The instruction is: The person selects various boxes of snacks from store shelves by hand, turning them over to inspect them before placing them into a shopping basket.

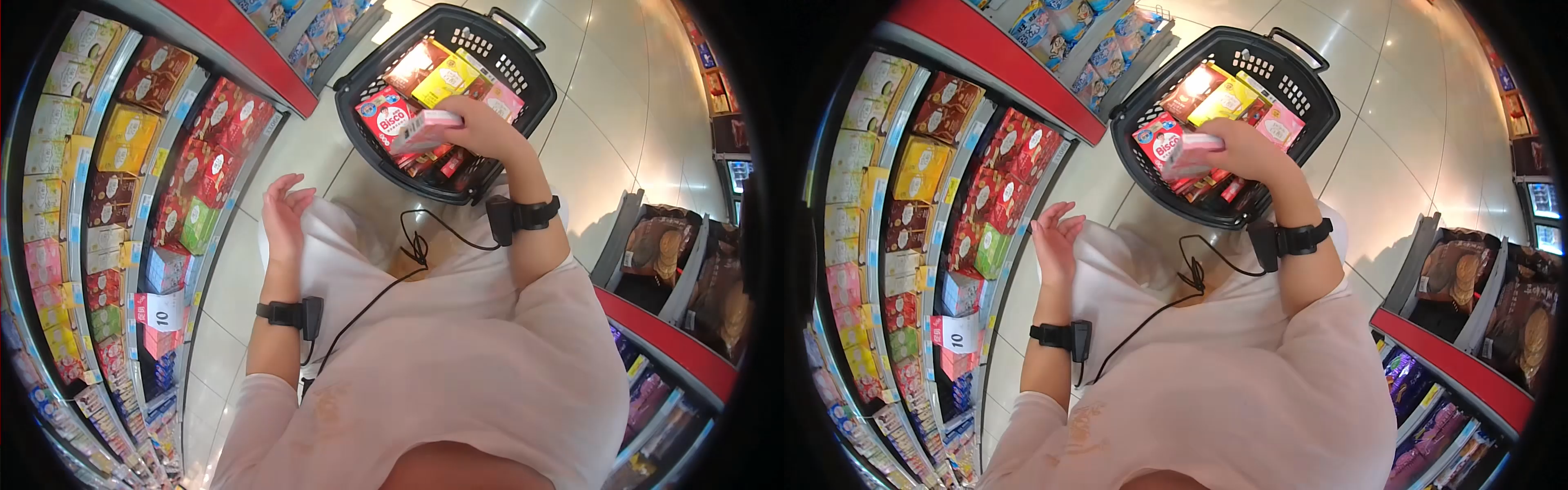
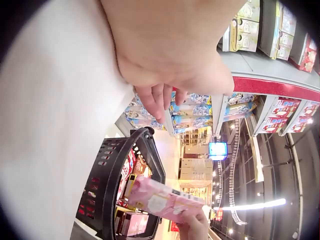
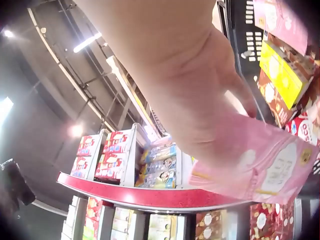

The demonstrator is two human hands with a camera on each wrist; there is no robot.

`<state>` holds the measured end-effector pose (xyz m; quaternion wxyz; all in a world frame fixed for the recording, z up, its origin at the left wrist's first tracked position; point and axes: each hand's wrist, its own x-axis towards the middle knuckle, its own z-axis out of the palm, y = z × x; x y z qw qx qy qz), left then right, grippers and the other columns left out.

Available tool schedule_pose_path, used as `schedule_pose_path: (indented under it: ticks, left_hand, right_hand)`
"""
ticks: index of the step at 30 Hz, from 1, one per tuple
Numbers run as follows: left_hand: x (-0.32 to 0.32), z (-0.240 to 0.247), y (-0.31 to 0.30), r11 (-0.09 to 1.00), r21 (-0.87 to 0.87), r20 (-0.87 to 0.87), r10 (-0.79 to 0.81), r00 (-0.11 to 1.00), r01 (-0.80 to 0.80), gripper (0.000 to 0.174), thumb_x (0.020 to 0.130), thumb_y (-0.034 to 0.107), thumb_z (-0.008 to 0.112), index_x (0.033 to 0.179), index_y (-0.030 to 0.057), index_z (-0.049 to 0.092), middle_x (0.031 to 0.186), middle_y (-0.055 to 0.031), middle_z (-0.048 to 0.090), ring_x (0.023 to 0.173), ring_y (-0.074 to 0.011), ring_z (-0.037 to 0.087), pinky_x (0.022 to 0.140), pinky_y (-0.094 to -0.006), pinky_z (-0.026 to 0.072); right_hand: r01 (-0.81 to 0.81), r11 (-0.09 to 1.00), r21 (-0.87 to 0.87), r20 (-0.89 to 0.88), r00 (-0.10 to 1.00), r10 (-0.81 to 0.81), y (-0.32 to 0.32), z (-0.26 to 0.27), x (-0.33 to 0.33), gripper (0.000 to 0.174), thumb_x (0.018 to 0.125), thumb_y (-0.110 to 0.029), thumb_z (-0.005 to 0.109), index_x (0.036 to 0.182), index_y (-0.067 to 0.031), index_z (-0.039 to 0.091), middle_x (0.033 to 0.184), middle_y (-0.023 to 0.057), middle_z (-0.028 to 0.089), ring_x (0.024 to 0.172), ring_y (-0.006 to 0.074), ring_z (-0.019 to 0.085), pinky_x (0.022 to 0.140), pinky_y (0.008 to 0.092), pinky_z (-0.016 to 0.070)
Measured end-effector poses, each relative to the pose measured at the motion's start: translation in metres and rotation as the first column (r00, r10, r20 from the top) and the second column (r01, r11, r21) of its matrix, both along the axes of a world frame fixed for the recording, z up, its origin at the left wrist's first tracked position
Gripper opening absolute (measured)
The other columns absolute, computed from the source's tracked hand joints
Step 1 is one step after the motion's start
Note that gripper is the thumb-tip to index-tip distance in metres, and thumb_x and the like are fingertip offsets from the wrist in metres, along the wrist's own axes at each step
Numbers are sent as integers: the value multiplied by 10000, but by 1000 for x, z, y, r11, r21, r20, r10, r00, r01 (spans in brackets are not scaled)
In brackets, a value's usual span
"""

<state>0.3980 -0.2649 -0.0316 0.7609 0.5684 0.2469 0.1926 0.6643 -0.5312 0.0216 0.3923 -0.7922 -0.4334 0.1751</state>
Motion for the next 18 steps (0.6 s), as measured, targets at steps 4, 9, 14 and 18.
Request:
schedule_pose_path:
  ticks: [4, 9, 14, 18]
  left_hand:
    - [1, 0, 0, 1000, -26, 3, -7, 1000, 7, 672, 963, 612, 331, 1217, 15, 508, 1190, -152, 560, 1004, -252, 598, 906, -352, 452]
    - [1, -2, -1, 1000, -17, 2, -12, 1000, 12, 637, 976, 582, 332, 1173, 9, 528, 1107, -130, 576, 979, -236, 594, 896, -347, 455]
    - [1, 0, 0, 999, -26, 10, -20, 1000, 20, 620, 981, 568, 333, 1165, 10, 533, 1085, -123, 581, 979, -229, 593, 890, -338, 456]
    - [3, 0, 0, 999, -35, 17, -23, 1000, 24, 615, 983, 562, 336, 1160, 8, 535, 1064, -116, 583, 972, -224, 593, 886, -333, 459]
  right_hand:
    - [-38, 953, -301, -18, 999, 34, -5, -25, 5, 348, 763, -152, 629, 1092, -41, 631, 1008, 178, 656, 974, 326, 628, 849, 388, 493]
    - [-40, 868, -496, 84, 992, 94, -4, -60, 6, 275, 745, -58, 599, 1013, -49, 661, 979, 185, 655, 957, 362, 623, 844, 411, 492]
    - [18, 830, -558, 192, 976, 107, -1, -77, 5, 234, 804, -144, 618, 1023, -123, 696, 977, 181, 661, 917, 340, 655, 806, 421, 526]
    - [79, 788, -611, 280, 952, 121, -1, -90, 2, 237, 818, -139, 601, 1034, -145, 700, 993, 158, 665, 994, 315, 642, 821, 420, 530]
